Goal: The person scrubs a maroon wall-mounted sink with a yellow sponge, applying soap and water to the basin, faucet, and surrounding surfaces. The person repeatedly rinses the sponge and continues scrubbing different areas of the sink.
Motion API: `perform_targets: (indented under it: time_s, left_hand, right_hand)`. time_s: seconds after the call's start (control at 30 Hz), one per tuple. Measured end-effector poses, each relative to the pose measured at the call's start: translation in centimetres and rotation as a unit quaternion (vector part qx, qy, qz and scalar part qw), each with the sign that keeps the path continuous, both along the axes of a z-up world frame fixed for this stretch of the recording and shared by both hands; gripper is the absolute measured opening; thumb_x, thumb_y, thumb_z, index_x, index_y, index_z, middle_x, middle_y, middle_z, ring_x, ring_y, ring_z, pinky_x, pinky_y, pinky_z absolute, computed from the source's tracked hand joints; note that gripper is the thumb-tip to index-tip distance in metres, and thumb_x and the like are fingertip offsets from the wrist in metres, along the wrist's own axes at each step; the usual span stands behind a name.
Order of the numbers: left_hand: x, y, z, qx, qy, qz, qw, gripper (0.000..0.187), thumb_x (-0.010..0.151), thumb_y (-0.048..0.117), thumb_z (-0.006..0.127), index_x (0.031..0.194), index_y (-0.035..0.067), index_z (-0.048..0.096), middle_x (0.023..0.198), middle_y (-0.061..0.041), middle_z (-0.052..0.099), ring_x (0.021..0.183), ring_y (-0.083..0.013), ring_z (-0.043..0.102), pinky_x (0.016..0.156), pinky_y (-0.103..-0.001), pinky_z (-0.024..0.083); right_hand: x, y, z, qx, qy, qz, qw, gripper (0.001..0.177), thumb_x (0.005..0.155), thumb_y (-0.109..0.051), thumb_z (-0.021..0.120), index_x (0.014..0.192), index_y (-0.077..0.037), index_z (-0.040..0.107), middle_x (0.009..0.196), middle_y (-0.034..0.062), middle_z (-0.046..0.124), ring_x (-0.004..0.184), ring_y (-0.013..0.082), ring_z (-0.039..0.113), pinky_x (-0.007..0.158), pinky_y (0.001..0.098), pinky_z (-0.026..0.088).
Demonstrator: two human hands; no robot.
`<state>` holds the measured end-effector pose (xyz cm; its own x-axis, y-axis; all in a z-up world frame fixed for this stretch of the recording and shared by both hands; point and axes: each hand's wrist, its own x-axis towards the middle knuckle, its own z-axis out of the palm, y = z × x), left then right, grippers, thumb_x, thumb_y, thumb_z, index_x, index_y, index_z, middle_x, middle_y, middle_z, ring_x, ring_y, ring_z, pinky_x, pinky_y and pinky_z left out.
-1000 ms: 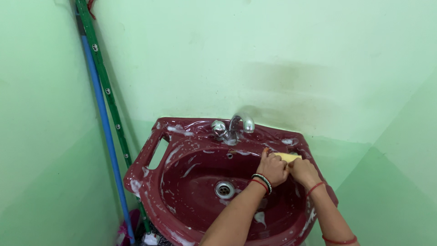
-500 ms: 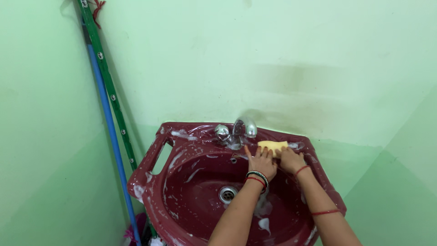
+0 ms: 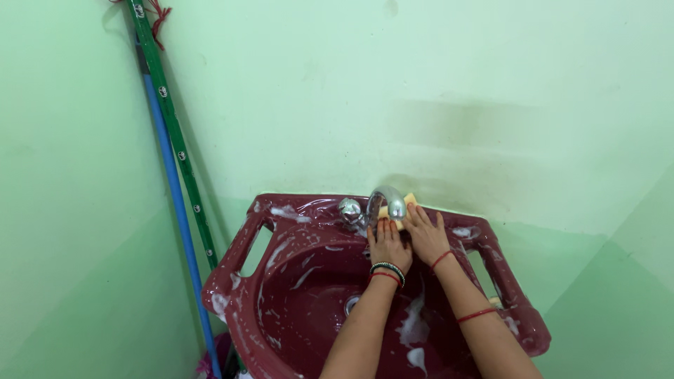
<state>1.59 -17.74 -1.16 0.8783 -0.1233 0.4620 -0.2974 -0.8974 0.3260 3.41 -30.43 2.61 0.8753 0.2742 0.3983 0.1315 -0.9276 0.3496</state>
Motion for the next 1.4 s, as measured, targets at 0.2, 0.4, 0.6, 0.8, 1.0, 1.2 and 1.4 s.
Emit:
perform_targets:
  time_s: [0.2,0.4,0.6,0.8,1.0,1.2,1.4]
  left_hand:
    - [-0.6,-1.5,2.5,0.062,0.027,-0.005,0.998,0.077,0.097,0.045,0.047,0.157,0.001,0.029,0.166,-0.016,0.027,0.156,-0.0283,0.015,0.124,-0.060,-0.006]
    - [-0.1,-4.5,2.7,0.111,0.037,-0.052,0.992,0.077,0.098,0.047,0.046,0.159,0.004,0.026,0.168,-0.013,0.022,0.158,-0.0272,0.009,0.122,-0.061,-0.008]
    - [0.8,-8.8,2.7,0.147,0.072,-0.085,0.983,0.072,0.100,0.047,0.041,0.161,0.010,0.026,0.170,-0.008,0.021,0.159,-0.0225,0.009,0.123,-0.063,-0.012]
    - [0.3,-10.5,4.3,0.168,0.102,-0.099,0.976,0.069,0.098,0.045,0.044,0.160,0.018,0.030,0.169,-0.009,0.021,0.158,-0.0239,0.010,0.121,-0.064,-0.015]
    - [-0.9,-10.8,6.0,0.087,0.161,-0.163,0.969,0.056,0.098,0.039,0.043,0.151,0.025,0.050,0.164,-0.010,0.036,0.154,-0.0247,0.030,0.122,-0.070,-0.011]
    - [-2.3,-12.1,7.5,0.068,0.219,-0.173,0.958,0.051,0.097,0.033,0.045,0.146,0.026,0.058,0.148,-0.011,0.056,0.144,-0.0290,0.045,0.122,-0.072,-0.009]
    - [-3.4,-12.8,8.0,0.090,0.223,-0.186,0.952,0.045,0.095,0.026,0.043,0.133,0.024,0.069,0.139,-0.005,0.065,0.137,-0.0270,0.053,0.121,-0.074,-0.009]
  right_hand:
    - [-1.0,-2.5,1.9,0.071,0.055,0.007,0.996,0.067,0.091,-0.021,0.058,0.154,-0.032,0.039,0.167,-0.0004,0.025,0.153,0.0157,0.025,0.121,0.0641,0.019]
    - [-0.9,-6.8,1.9,0.063,0.097,-0.040,0.992,0.073,0.088,-0.012,0.060,0.156,-0.031,0.038,0.169,0.0009,0.025,0.154,0.0168,0.027,0.121,0.0630,0.021]
    - [-1.0,-11.1,2.2,0.037,0.151,-0.128,0.979,0.068,0.094,-0.013,0.056,0.156,-0.036,0.037,0.169,-0.0035,0.025,0.154,0.0170,0.027,0.122,0.0652,0.018]
    - [-2.1,-12.8,3.1,0.002,0.139,-0.165,0.976,0.061,0.102,-0.018,0.046,0.153,-0.049,0.037,0.167,-0.0108,0.028,0.154,0.0202,0.026,0.120,0.0693,0.018]
    - [-3.5,-13.7,4.9,0.007,0.174,-0.181,0.968,0.045,0.106,-0.029,0.044,0.147,-0.047,0.048,0.163,-0.0133,0.036,0.155,0.0208,0.027,0.121,0.0696,0.017]
    - [-4.9,-15.2,6.1,0.074,0.231,-0.200,0.949,0.060,0.097,-0.014,0.056,0.148,-0.045,0.048,0.165,-0.0153,0.033,0.144,0.0196,0.047,0.117,0.0591,0.038]
    - [-3.8,-19.6,4.5,0.177,0.324,-0.176,0.912,0.073,0.093,0.004,0.049,0.148,-0.044,0.051,0.164,-0.0060,0.038,0.134,0.0257,0.059,0.112,0.0378,0.049]
